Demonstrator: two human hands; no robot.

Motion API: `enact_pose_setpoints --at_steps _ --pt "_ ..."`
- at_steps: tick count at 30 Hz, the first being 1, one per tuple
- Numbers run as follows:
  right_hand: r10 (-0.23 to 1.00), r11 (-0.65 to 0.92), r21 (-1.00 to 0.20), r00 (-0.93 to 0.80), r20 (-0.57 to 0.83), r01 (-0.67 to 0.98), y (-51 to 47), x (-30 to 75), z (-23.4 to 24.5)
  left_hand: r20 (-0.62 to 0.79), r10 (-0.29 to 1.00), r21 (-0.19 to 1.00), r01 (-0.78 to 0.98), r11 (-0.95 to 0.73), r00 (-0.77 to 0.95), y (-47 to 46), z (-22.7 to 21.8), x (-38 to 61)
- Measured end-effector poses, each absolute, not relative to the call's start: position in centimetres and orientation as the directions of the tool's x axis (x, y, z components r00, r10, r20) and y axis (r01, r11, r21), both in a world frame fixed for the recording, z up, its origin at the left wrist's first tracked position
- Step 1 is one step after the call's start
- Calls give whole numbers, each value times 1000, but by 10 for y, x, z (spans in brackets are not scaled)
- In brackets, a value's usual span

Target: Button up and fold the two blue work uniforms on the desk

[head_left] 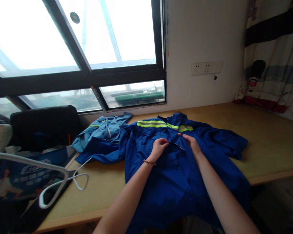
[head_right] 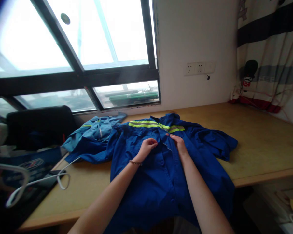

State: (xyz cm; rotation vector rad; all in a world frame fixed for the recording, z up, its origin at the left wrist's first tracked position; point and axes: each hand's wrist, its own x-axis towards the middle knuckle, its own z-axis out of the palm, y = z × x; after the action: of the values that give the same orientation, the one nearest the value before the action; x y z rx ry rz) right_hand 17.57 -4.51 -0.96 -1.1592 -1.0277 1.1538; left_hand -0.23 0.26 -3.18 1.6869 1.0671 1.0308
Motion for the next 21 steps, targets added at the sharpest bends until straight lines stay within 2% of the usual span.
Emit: enact_pose_setpoints --at_steps 3,5,8,10,12,21 --pt "998 -12 -983 -57 -2 -181 -47 159 -15 13 943 993 107 -51 332 -2 -23 -6" --pt "995 42 -998 -89 46 -48 -47 151 -21 -78 927 997 50 64 366 -5 -20 -9" --pt "967 251 -940 -24 253 231 -45 148 -29 -150 894 984 -20 175 422 -9 -21 -9" --pt "933 338 -873 0 361 351 -44 148 -31 -154 883 976 -73 207 443 -9 -24 -9" --pt "912 368 -838 21 410 403 -44 148 -32 -134 882 971 -116 207 451 -10 -27 -7" --pt "905 309 -839 132 404 448 -48 147 -29 48 884 988 -151 26 465 -13 -33 -3"
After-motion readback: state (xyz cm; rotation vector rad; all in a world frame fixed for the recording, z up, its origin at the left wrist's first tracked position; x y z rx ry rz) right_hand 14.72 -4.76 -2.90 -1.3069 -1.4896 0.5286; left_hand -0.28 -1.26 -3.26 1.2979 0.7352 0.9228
